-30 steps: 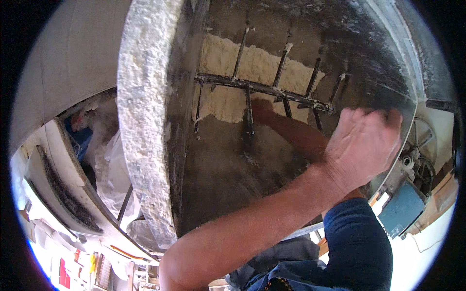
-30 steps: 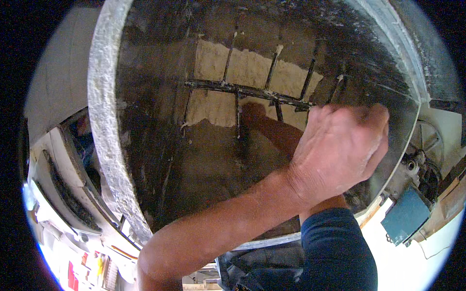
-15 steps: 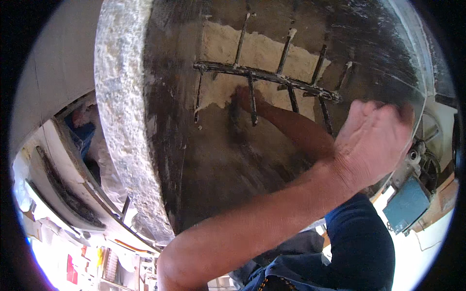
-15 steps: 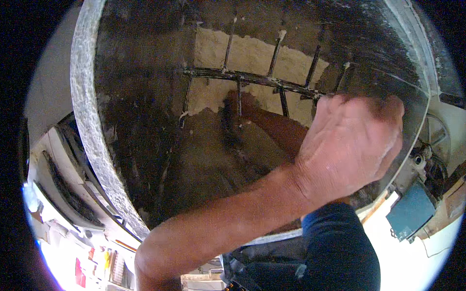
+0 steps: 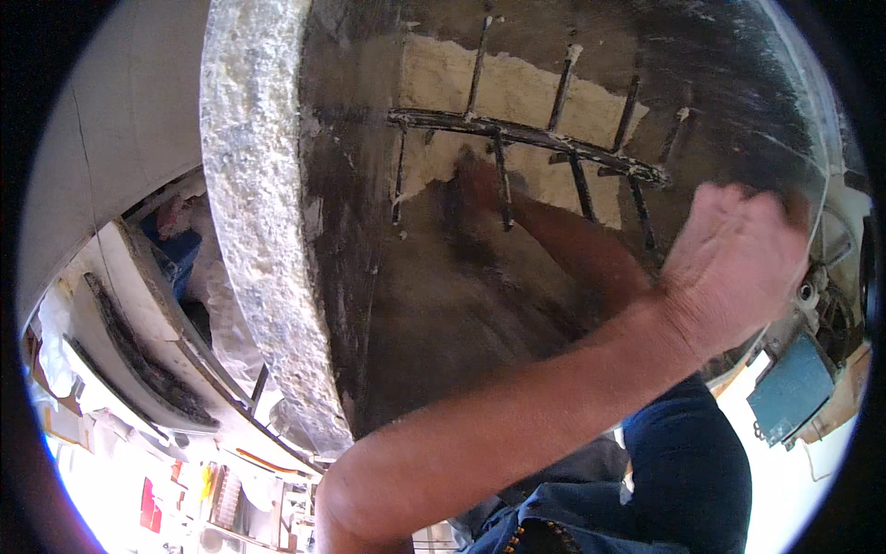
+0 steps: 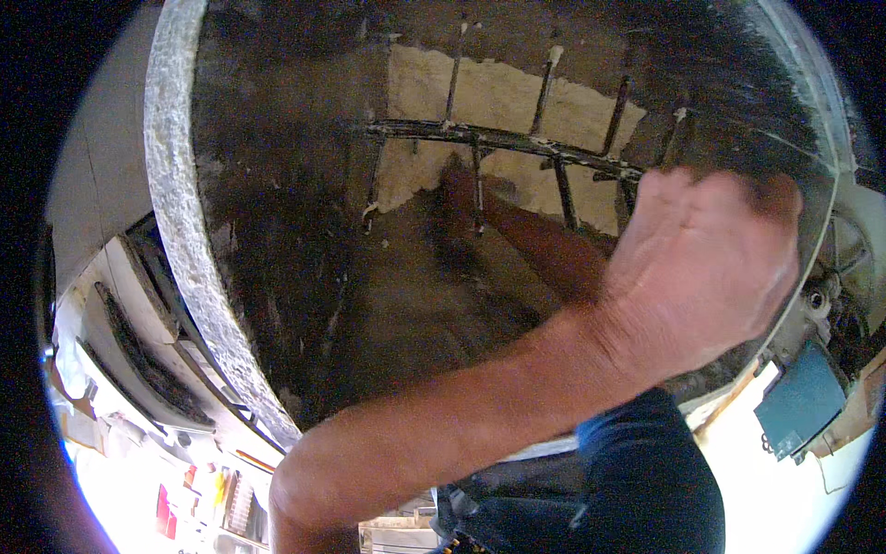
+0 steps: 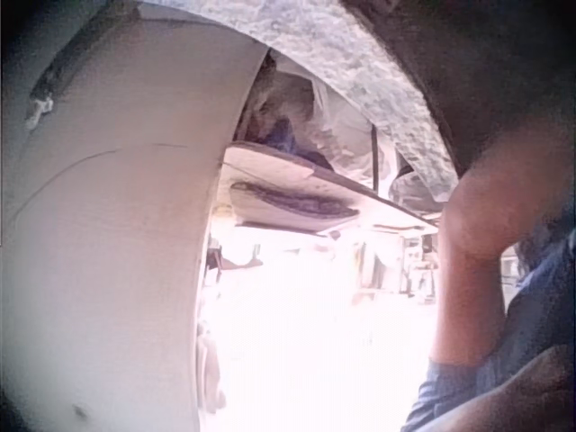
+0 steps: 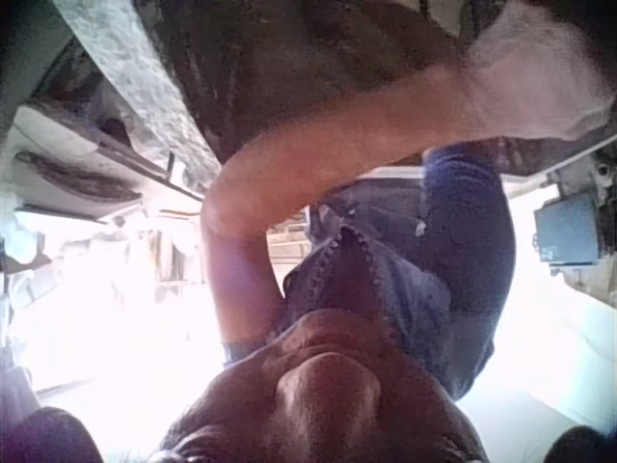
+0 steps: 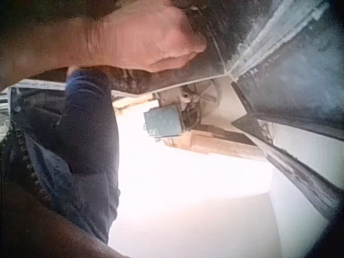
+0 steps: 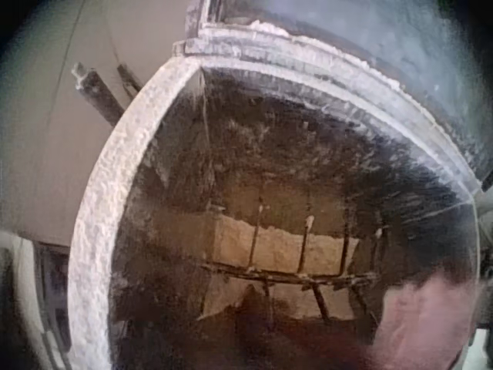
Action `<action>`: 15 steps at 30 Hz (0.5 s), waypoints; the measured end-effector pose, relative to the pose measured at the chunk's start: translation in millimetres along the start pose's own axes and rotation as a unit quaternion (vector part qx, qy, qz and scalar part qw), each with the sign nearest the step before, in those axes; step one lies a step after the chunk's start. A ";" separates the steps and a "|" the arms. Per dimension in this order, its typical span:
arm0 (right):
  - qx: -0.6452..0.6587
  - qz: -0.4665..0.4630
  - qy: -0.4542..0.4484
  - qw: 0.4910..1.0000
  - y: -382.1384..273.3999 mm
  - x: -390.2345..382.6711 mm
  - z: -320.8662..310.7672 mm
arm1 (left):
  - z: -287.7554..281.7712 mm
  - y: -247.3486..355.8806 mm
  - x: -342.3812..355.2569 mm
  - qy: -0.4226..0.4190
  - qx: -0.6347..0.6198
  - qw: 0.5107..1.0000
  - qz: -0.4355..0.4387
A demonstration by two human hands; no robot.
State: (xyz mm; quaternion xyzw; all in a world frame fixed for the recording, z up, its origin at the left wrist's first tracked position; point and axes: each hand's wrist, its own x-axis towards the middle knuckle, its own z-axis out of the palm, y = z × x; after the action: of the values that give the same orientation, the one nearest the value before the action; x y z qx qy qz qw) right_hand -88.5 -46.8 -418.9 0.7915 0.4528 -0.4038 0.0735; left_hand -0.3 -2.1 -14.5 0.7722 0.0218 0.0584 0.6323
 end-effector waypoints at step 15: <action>0.012 -0.163 -0.122 0.979 -63.5 -173.7 -201.4 | -20.5 2.0 12.6 0.157 -0.011 0.987 0.037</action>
State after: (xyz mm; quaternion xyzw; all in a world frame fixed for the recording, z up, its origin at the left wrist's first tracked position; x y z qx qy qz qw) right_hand -68.3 -27.1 -146.9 0.6529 0.5586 -0.5089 0.0518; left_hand 9.7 18.8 -7.7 0.7470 0.0913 0.2028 0.6266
